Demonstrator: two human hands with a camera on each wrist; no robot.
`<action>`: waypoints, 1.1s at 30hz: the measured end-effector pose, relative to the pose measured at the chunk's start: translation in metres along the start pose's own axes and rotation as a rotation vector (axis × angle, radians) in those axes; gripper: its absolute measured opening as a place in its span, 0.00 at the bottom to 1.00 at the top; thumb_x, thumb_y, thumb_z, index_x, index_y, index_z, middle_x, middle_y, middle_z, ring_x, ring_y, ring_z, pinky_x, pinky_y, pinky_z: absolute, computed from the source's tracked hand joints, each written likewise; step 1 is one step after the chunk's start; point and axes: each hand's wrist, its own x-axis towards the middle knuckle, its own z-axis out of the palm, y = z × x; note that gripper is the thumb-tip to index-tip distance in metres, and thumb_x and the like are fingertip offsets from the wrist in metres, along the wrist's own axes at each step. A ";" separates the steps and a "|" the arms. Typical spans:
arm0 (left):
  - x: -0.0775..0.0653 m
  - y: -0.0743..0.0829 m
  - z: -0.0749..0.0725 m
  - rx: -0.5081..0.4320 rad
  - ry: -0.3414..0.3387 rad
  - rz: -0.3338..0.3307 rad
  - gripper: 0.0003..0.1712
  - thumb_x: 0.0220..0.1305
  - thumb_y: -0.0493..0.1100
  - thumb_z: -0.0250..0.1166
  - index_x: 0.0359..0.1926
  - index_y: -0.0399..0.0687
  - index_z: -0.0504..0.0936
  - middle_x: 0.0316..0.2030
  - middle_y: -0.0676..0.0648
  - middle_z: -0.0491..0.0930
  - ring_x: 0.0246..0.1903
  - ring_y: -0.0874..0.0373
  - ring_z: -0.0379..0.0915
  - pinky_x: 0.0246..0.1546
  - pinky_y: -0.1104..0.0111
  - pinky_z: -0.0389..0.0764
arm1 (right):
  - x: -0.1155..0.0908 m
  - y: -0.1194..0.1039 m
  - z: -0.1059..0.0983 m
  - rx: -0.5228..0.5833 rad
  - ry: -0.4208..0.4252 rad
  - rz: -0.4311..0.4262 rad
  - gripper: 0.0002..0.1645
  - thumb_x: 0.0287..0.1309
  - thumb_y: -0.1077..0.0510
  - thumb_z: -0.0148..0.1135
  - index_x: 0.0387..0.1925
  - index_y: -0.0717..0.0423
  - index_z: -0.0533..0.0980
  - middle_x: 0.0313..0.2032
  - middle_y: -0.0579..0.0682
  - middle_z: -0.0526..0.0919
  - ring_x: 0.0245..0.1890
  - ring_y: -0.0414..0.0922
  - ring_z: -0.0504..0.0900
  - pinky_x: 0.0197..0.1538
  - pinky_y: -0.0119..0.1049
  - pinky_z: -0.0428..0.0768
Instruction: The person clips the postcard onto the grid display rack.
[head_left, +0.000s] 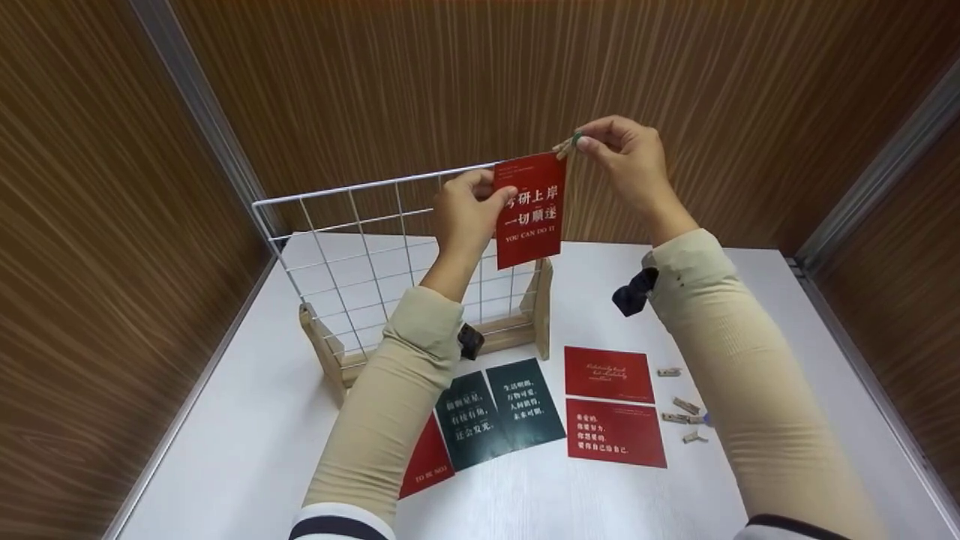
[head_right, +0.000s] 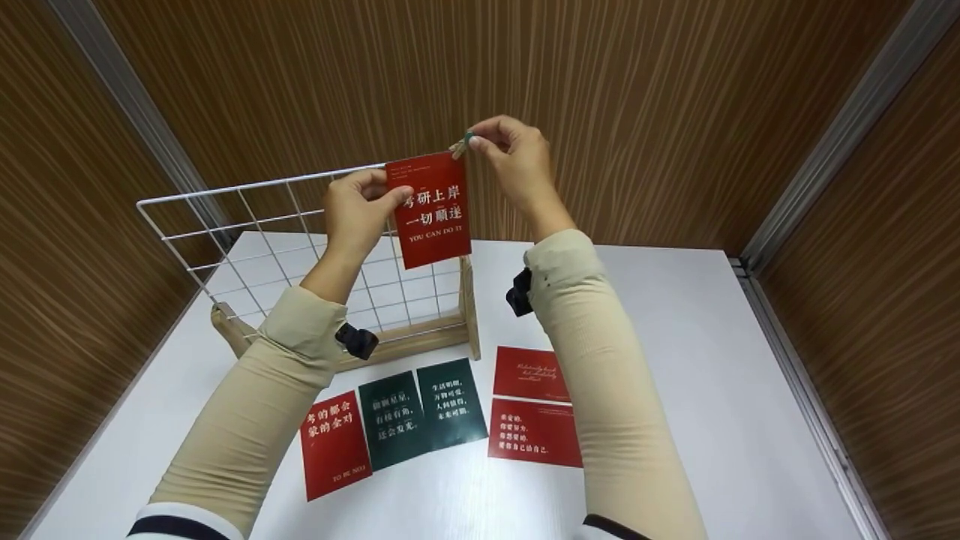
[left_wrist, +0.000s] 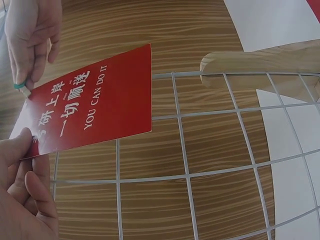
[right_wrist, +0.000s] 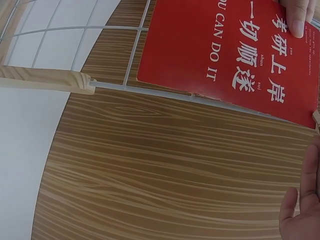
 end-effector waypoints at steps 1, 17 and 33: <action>0.000 0.001 0.000 0.000 0.002 -0.003 0.14 0.56 0.45 0.71 0.42 0.43 0.85 0.35 0.49 0.85 0.34 0.61 0.80 0.36 0.70 0.79 | 0.000 -0.001 0.000 -0.007 -0.006 -0.002 0.10 0.60 0.60 0.61 0.41 0.61 0.80 0.39 0.50 0.84 0.43 0.44 0.80 0.52 0.35 0.75; -0.003 0.003 0.005 0.018 0.086 0.011 0.13 0.56 0.47 0.71 0.40 0.45 0.86 0.32 0.51 0.85 0.31 0.63 0.80 0.30 0.69 0.77 | 0.001 -0.012 0.001 -0.079 -0.063 -0.009 0.10 0.62 0.60 0.60 0.42 0.61 0.80 0.39 0.50 0.84 0.44 0.48 0.80 0.54 0.36 0.75; -0.002 0.004 0.007 0.042 0.129 -0.022 0.12 0.55 0.48 0.72 0.38 0.47 0.87 0.30 0.52 0.85 0.30 0.63 0.79 0.28 0.67 0.74 | 0.003 -0.015 0.002 -0.169 -0.099 -0.055 0.10 0.63 0.60 0.60 0.42 0.63 0.79 0.39 0.51 0.85 0.42 0.47 0.81 0.48 0.34 0.76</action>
